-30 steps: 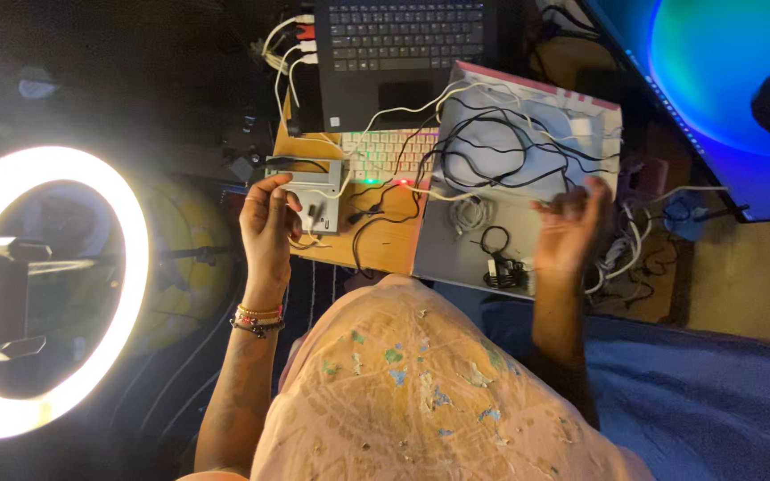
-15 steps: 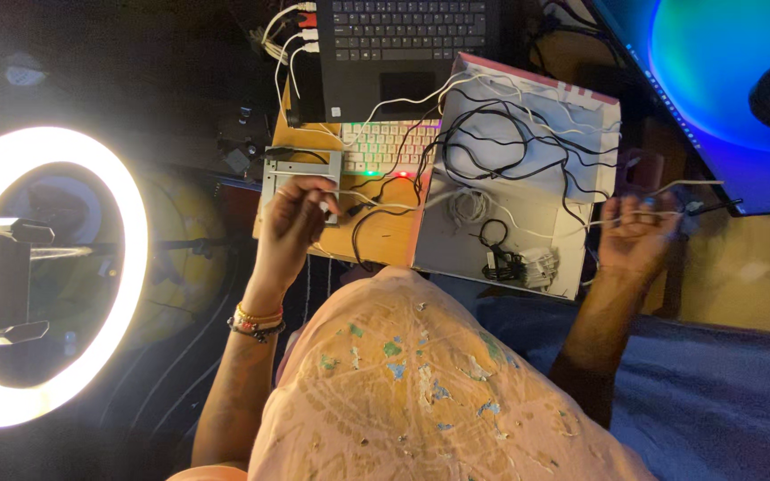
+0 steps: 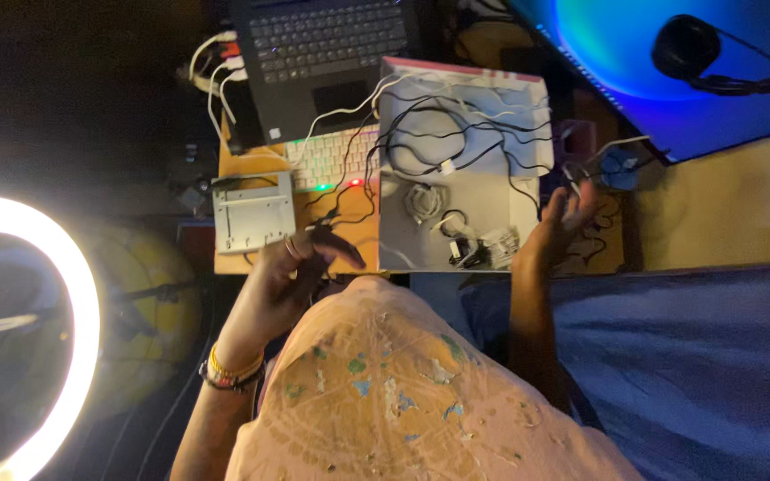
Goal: The person repeatedly picks up white USB cables from a cardboard box, untangles them, and coils them by hand. The person handles multiple cables one at a time, placing the coiled cables back into the box.
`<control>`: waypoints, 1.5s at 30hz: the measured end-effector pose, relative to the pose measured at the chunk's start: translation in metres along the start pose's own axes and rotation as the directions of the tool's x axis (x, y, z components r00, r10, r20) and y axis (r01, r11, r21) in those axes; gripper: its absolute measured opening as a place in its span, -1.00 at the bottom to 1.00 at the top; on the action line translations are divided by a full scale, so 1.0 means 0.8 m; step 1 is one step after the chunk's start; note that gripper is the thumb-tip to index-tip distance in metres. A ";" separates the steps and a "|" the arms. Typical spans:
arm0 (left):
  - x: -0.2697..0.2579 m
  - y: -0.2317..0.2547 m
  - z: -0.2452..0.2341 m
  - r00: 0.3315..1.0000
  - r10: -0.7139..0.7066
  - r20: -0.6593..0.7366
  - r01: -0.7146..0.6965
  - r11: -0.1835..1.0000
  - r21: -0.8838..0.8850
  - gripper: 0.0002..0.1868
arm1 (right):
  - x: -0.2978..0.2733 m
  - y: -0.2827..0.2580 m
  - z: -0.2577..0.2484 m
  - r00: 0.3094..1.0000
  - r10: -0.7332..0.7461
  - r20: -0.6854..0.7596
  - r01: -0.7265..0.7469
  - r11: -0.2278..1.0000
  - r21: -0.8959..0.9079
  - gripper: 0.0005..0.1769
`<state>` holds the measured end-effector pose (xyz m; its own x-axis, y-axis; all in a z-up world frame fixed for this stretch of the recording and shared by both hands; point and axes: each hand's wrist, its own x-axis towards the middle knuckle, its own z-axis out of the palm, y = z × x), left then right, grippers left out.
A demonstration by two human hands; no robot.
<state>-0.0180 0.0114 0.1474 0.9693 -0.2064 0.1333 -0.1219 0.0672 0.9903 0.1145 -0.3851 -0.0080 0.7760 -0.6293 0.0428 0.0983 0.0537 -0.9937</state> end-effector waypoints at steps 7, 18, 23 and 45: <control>0.018 0.020 0.012 0.925 0.286 0.252 -0.325 0.936 0.132 -0.76 | -0.111 -0.108 0.044 -0.022 -0.165 0.986 0.397 0.904 0.160 -0.20; 0.000 0.032 -0.032 0.874 0.481 -0.077 -0.324 0.692 0.646 -0.78 | -0.023 -0.069 0.026 0.444 0.096 0.891 0.245 0.943 -0.224 -0.80; 0.020 0.000 -0.054 0.894 0.395 -0.211 -0.107 0.647 0.755 -0.85 | 0.063 -0.111 -0.044 0.409 -0.108 0.906 0.120 0.991 0.064 -0.83; 0.148 -0.085 -0.037 0.835 0.544 -0.075 -0.207 0.437 0.875 -0.91 | 0.114 -0.111 -0.048 0.611 -0.433 0.662 0.790 0.386 -0.476 -0.87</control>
<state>0.1110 0.0110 0.0950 0.7594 -0.0630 0.6475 -0.4404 -0.7823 0.4404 0.1528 -0.4773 0.0801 0.8443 0.1058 0.5253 0.3542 -0.8458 -0.3989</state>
